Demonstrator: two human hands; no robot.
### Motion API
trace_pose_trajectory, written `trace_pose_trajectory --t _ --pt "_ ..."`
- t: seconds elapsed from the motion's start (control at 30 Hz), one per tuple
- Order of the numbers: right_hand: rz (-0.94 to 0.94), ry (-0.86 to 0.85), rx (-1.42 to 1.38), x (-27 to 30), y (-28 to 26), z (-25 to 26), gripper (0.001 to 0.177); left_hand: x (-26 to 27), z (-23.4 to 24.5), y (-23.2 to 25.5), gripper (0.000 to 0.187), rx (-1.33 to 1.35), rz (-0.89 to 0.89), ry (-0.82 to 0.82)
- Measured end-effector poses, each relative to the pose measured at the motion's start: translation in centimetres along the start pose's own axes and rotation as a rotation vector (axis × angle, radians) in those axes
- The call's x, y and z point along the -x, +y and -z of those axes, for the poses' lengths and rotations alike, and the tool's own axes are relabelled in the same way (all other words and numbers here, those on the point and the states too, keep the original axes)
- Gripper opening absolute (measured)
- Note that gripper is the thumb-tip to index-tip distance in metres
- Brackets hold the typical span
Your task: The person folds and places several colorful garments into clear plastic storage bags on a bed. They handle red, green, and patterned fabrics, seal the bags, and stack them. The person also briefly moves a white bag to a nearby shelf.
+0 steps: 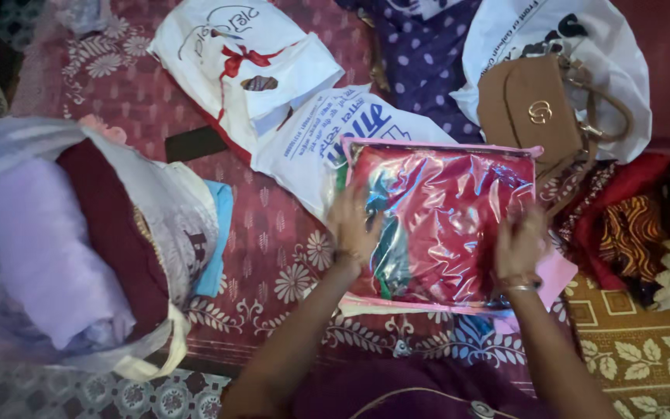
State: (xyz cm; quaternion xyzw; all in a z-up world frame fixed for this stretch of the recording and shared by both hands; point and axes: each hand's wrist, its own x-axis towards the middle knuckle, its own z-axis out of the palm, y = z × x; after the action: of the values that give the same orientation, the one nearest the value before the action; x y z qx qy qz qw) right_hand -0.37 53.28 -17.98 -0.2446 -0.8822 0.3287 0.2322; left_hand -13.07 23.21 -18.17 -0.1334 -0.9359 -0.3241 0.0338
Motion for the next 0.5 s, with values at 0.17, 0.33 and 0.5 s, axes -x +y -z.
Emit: trace_pose_trajectory --t 0.17,0.33,0.5 --pt "-0.366 -0.094 0.177 1.2 6.9 0.9 0.064 4.0 1.4 -3.5 0.078 0.109 0.445 -0.159" --pt "-0.336 -0.218 0.293 -1.0 8.8 0.6 0.081 2.8 0.4 -3.4 0.088 0.323 0.706 -0.456" --pt "-0.336 -0.204 0.351 -2.4 7.2 3.2 0.090 1.5 0.1 -3.6 0.094 0.302 0.438 -0.373"
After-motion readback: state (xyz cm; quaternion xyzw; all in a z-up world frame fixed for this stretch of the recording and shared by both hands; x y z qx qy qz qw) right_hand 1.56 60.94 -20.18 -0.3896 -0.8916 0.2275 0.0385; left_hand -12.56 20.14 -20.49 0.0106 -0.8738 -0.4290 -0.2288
